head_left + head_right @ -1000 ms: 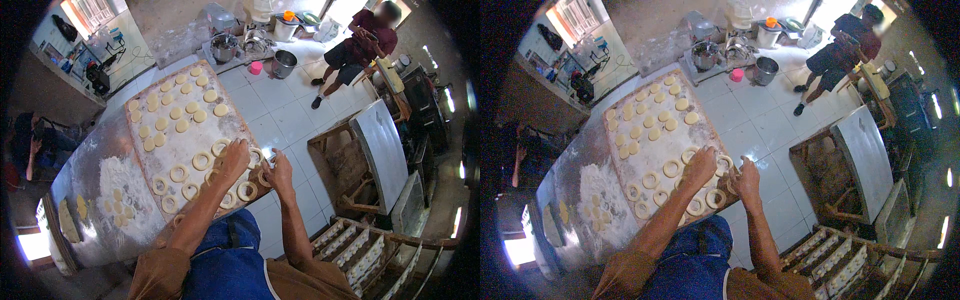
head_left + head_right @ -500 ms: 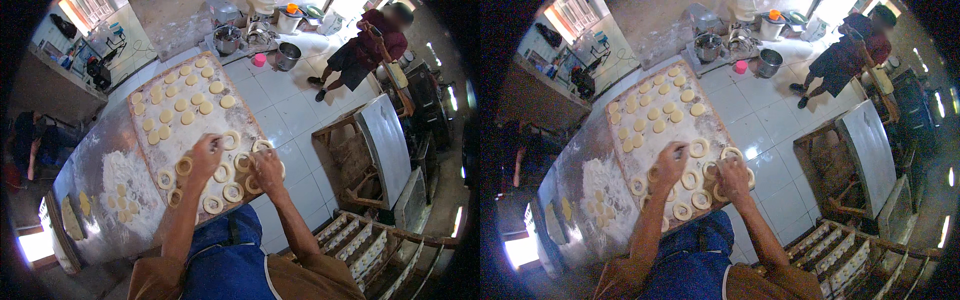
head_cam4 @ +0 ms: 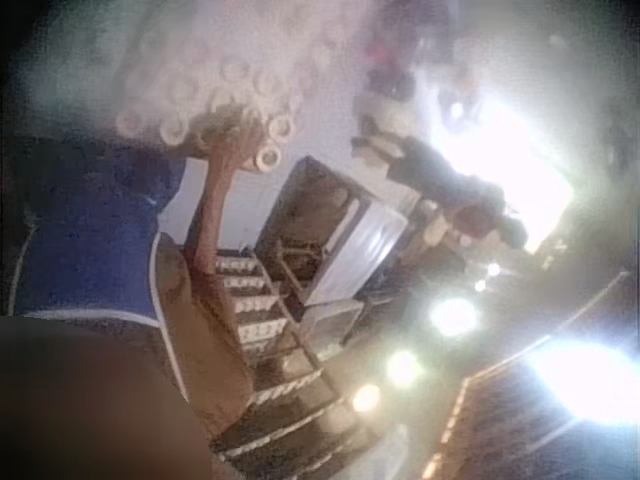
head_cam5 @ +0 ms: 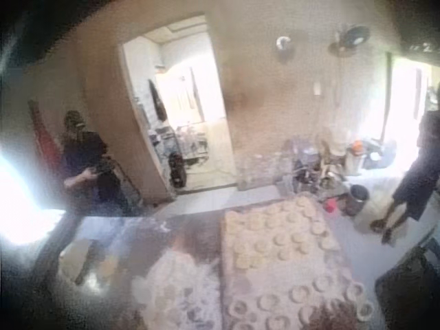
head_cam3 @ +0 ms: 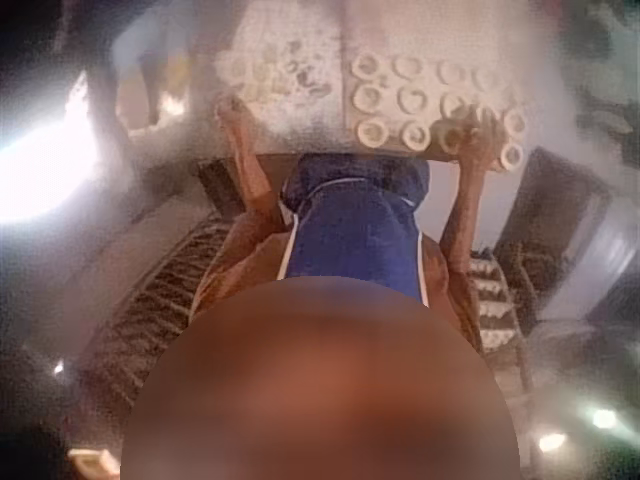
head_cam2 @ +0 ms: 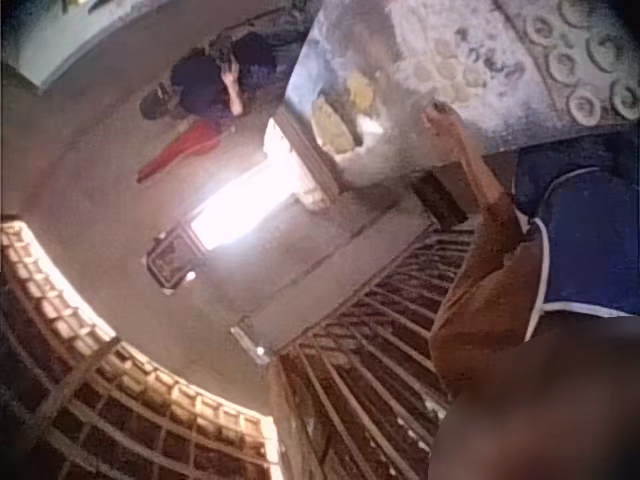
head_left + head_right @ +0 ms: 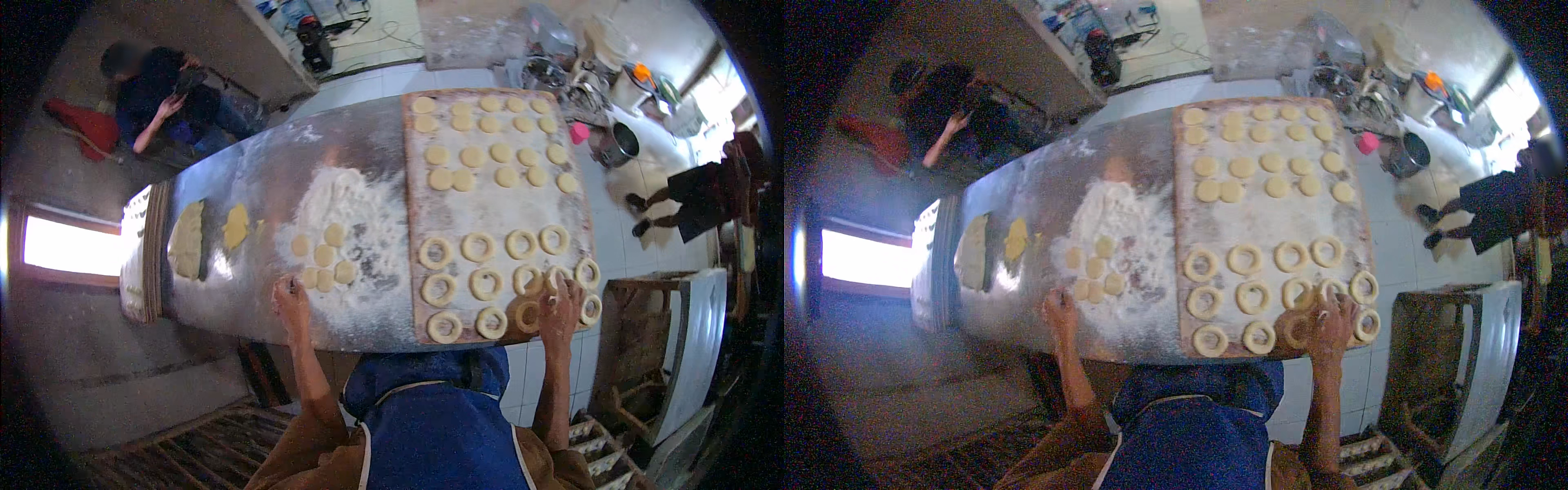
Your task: The person shapes small dough pieces into rings by hand and places them on a wooden board. They repeatedly pick up dough, form it into a ring, and arrange it in rows. The person also lifts the board and places it on a rack.
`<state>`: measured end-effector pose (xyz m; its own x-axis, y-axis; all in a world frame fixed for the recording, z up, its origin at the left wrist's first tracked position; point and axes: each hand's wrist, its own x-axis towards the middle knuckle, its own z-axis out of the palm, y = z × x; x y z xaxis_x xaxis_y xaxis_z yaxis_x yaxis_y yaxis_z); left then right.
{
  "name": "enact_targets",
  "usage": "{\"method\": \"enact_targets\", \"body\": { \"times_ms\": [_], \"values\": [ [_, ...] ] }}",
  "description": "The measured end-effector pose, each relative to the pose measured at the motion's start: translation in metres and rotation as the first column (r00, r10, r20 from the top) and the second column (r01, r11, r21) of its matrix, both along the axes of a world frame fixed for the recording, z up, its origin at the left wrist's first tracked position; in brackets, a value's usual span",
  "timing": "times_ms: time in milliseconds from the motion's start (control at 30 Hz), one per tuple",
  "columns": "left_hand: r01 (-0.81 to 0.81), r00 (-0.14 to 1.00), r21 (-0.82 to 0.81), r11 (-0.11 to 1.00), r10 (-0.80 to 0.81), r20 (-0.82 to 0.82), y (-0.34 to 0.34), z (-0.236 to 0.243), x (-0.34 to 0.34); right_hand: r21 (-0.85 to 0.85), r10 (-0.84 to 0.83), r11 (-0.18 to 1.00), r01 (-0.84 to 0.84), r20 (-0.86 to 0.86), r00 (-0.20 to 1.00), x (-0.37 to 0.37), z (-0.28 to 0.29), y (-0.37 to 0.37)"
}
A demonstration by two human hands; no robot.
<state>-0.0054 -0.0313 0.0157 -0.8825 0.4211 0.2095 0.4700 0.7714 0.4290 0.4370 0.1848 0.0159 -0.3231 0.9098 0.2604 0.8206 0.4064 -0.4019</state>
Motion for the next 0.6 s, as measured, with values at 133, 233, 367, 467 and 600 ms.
{"method": "enact_targets", "body": {
  "times_ms": [133,233,367,467,600],
  "values": [
    [0.446,0.893,0.195,0.873,-0.448,-0.036,0.000,-0.019,0.000,0.008,0.067,0.998,-0.067,-0.034,0.997,-0.058,0.025,-0.022],
    [0.558,0.778,-0.096,0.825,-0.559,-0.287,0.024,-0.023,0.006,-0.002,0.187,0.982,-0.189,-0.131,0.973,-0.123,0.029,-0.048],
    [0.572,0.818,0.046,0.819,-0.574,0.034,0.028,-0.007,0.001,-0.146,0.360,0.901,-0.410,-0.277,0.891,-0.208,0.022,-0.086],
    [0.396,0.690,0.477,0.785,-0.597,0.410,0.017,-0.020,-0.002,-0.316,0.337,0.804,-0.504,-0.457,0.823,-0.267,0.002,-0.103],
    [0.095,0.491,0.629,0.772,-0.586,0.645,-0.003,0.004,-0.004,-0.613,0.063,0.575,-0.542,-0.628,0.776,-0.305,-0.017,-0.116]
  ]
}}
